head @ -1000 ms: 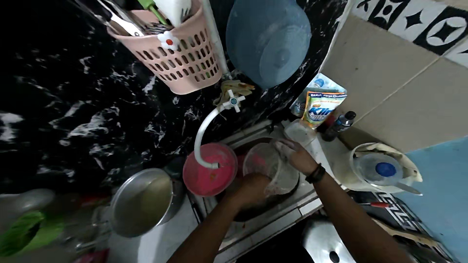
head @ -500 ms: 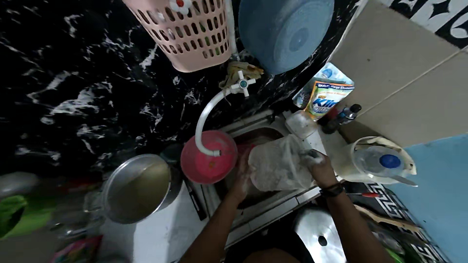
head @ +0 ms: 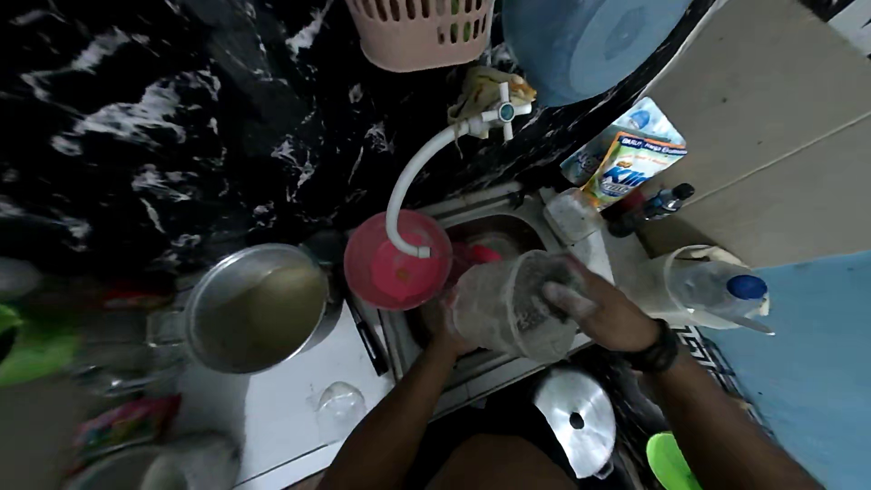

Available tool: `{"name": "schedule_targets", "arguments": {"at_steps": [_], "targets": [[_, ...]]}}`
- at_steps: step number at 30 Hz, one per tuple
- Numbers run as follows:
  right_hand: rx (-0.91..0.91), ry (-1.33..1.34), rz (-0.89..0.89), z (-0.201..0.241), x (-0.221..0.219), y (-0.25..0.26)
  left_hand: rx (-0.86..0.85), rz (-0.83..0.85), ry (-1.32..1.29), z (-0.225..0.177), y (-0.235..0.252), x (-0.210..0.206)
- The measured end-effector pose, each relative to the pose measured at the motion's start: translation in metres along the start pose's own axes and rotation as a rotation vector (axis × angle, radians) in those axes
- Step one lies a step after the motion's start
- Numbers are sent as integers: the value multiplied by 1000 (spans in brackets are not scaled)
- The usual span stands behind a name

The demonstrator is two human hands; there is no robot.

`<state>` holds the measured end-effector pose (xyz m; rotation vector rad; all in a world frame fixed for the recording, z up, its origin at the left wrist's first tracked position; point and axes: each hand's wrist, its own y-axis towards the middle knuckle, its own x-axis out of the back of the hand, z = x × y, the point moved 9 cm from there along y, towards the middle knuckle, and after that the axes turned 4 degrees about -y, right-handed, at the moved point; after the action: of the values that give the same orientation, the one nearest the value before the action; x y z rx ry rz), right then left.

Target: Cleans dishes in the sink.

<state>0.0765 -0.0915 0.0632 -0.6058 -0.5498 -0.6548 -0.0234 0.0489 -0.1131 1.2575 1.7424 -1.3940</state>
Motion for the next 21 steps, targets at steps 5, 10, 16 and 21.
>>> {"name": "schedule_targets", "arguments": {"at_steps": [5, 10, 16, 21], "targets": [[67, -580, 134, 31, -29, 0, -7, -50, 12, -2, -7, -1], [91, -601, 566, 21, -92, 6, 75, -78, 14, 16, -18, -13], [83, -776, 526, 28, -102, 35, -8, -189, 37, 4, -28, 2], [218, -301, 574, 16, -107, 27, -38, -270, 32, -11, -24, -2]]}}
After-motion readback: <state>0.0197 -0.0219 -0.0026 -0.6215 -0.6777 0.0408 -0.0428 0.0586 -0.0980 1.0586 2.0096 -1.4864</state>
